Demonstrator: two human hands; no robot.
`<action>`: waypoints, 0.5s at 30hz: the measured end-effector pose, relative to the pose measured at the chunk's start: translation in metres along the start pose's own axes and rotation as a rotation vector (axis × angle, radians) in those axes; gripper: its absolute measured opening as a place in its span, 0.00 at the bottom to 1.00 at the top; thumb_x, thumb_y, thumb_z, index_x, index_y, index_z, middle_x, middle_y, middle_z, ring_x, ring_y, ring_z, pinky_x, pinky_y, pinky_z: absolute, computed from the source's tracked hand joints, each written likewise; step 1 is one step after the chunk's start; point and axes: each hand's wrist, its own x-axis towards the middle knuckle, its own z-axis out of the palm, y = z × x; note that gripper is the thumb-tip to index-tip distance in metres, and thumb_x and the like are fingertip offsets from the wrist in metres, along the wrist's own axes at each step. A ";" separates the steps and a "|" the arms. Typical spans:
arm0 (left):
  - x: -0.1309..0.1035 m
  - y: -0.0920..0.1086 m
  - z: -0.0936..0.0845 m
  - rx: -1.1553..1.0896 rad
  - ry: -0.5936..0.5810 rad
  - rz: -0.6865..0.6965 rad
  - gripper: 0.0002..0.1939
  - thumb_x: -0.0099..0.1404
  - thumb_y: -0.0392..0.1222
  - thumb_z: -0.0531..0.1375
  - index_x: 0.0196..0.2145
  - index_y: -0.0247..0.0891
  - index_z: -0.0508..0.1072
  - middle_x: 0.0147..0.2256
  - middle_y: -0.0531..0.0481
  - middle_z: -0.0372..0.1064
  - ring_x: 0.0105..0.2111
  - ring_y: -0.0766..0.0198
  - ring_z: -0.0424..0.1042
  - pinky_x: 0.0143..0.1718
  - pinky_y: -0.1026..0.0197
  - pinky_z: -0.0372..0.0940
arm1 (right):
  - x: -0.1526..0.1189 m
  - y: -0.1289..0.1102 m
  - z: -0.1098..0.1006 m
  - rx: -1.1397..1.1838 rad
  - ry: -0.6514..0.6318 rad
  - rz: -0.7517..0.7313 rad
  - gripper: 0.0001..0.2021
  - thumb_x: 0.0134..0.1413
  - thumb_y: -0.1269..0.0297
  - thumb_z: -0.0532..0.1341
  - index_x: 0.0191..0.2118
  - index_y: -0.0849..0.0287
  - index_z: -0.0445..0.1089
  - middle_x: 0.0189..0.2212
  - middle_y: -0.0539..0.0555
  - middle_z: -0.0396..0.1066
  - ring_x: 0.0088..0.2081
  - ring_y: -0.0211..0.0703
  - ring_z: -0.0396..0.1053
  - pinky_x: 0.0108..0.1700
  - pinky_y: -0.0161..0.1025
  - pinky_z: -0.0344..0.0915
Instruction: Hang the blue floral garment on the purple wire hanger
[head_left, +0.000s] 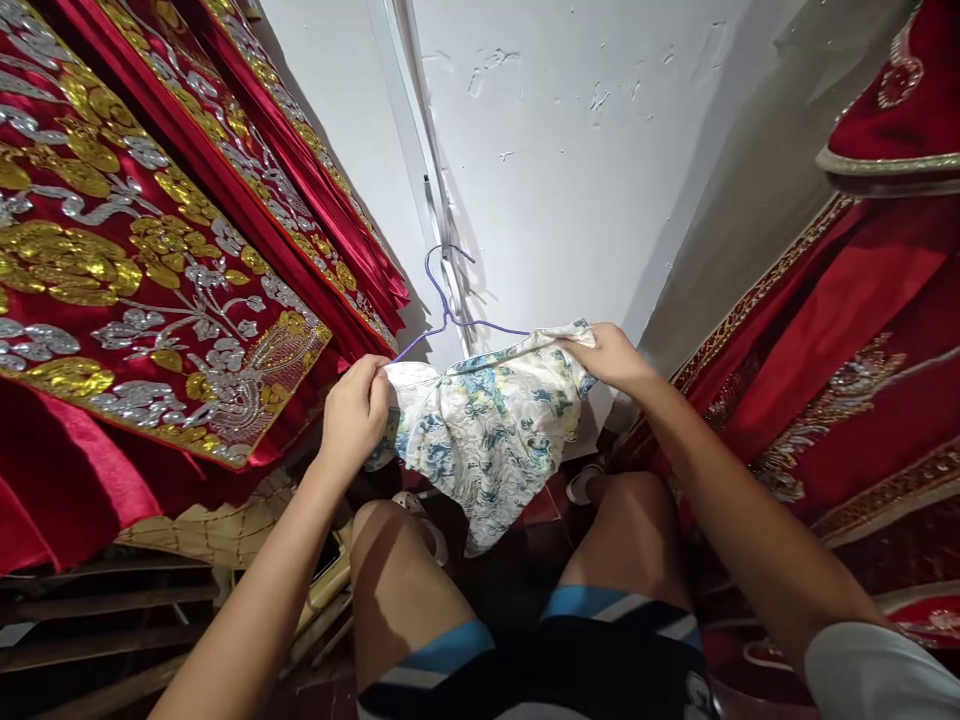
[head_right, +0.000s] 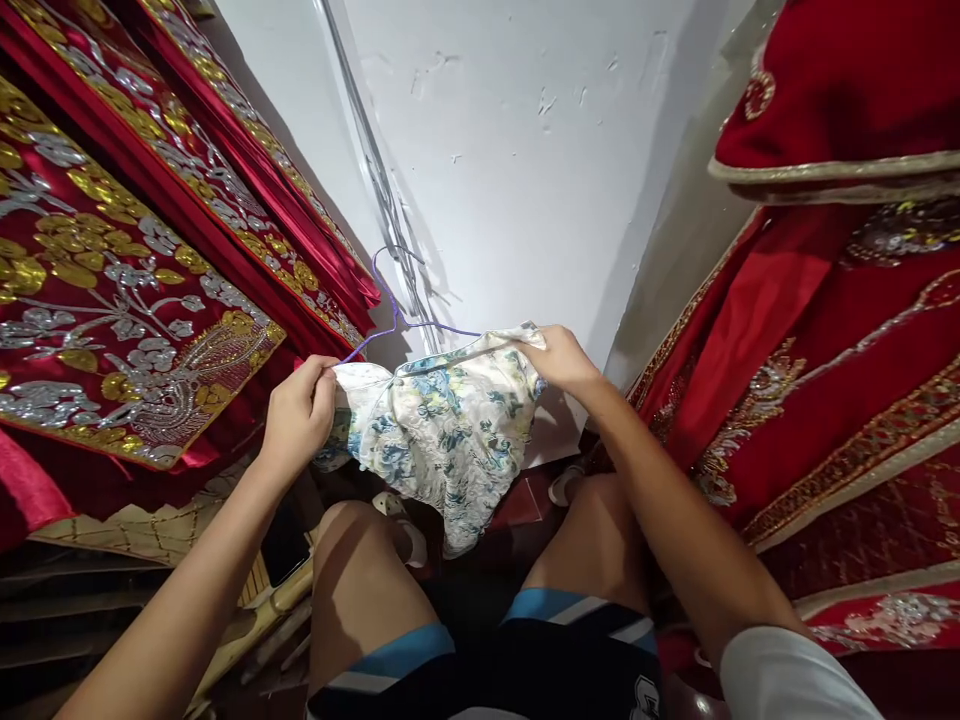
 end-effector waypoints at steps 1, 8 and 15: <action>0.002 -0.001 -0.001 0.010 0.019 -0.014 0.13 0.72 0.43 0.48 0.40 0.38 0.71 0.38 0.45 0.70 0.39 0.57 0.69 0.43 0.58 0.63 | -0.001 -0.005 -0.009 0.014 -0.116 0.062 0.15 0.49 0.53 0.68 0.28 0.64 0.77 0.26 0.56 0.75 0.31 0.50 0.73 0.34 0.42 0.68; 0.012 -0.023 -0.012 -0.095 -0.043 -0.134 0.18 0.69 0.52 0.54 0.51 0.38 0.67 0.43 0.45 0.71 0.42 0.57 0.70 0.45 0.58 0.62 | -0.017 -0.032 -0.051 0.243 -0.698 0.108 0.17 0.49 0.52 0.69 0.34 0.64 0.80 0.32 0.57 0.79 0.35 0.48 0.77 0.36 0.40 0.72; 0.010 -0.024 -0.006 -0.170 -0.152 -0.234 0.18 0.69 0.55 0.53 0.43 0.38 0.71 0.36 0.50 0.73 0.35 0.60 0.70 0.38 0.61 0.61 | -0.014 -0.026 -0.034 0.620 -0.598 0.284 0.22 0.38 0.56 0.75 0.41 0.61 0.78 0.36 0.57 0.80 0.36 0.52 0.78 0.40 0.43 0.75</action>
